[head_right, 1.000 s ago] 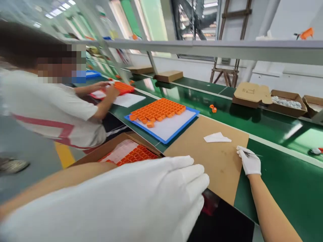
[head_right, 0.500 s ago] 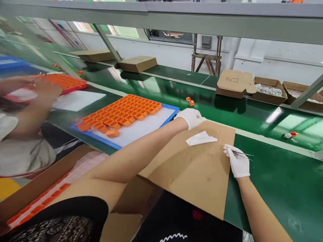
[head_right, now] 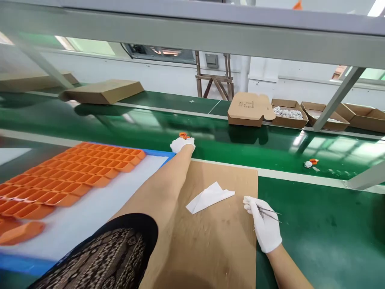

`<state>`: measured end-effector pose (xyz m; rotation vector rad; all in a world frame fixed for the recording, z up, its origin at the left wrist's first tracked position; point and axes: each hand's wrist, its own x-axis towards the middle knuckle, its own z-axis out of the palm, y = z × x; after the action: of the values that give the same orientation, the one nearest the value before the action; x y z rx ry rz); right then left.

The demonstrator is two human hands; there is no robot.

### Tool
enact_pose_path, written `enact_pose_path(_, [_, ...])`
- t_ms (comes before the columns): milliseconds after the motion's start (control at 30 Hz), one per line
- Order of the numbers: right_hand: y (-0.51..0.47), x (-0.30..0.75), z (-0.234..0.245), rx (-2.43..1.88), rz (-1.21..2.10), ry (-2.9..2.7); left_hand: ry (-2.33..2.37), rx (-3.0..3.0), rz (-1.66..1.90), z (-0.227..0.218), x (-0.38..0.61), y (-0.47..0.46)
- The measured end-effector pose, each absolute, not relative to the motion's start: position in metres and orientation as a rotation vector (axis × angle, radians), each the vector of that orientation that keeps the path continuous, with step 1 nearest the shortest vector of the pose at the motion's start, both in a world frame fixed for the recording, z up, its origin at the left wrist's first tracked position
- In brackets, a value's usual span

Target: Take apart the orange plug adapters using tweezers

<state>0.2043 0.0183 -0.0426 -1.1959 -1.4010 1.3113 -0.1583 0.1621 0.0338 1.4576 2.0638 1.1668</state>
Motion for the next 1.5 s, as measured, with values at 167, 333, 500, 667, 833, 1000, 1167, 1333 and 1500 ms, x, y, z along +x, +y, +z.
enact_pose_path(167, [0.014, 0.208, -0.028, -1.204, 1.232, -1.530, 2.285, 1.229, 1.174, 0.040, -0.150, 0.152])
enact_pose_path(333, [0.003, 0.209, -0.018, -1.139, 1.131, -1.679, 2.272, 1.260, 1.114, 0.035, -0.102, 0.099])
enact_pose_path(500, [-0.018, 0.207, -0.014, -1.115, 0.937, -1.846, 1.911, 1.447, 1.115, 0.018, -0.026, -0.008])
enact_pose_path(667, [-0.034, 0.206, 0.006, -1.138, 0.491, -2.009, 1.821, 1.779, 1.431, 0.007, 0.008, -0.064])
enact_pose_path(833, [-0.033, 0.204, 0.011, -1.110, 0.148, -2.145, 1.756, 2.041, 1.508, -0.001, 0.008, -0.061])
enact_pose_path(1000, [-0.030, 0.209, 0.003, -1.042, 0.004, -2.136, 1.708, 2.099, 1.408, 0.000, 0.007, -0.063])
enact_pose_path(1167, [-0.032, 0.211, 0.005, -1.043, -0.079, -2.183, 1.687, 2.165, 1.426, -0.001, 0.005, -0.063])
enact_pose_path(1333, [-0.032, 0.208, 0.010, -1.056, -0.195, -2.207, 1.705, 2.206, 1.415, -0.001, 0.006, -0.063])
enact_pose_path(1500, [-0.032, 0.208, 0.015, -1.070, -0.250, -2.239, 1.693, 2.233, 1.443, 0.001, 0.009, -0.061])
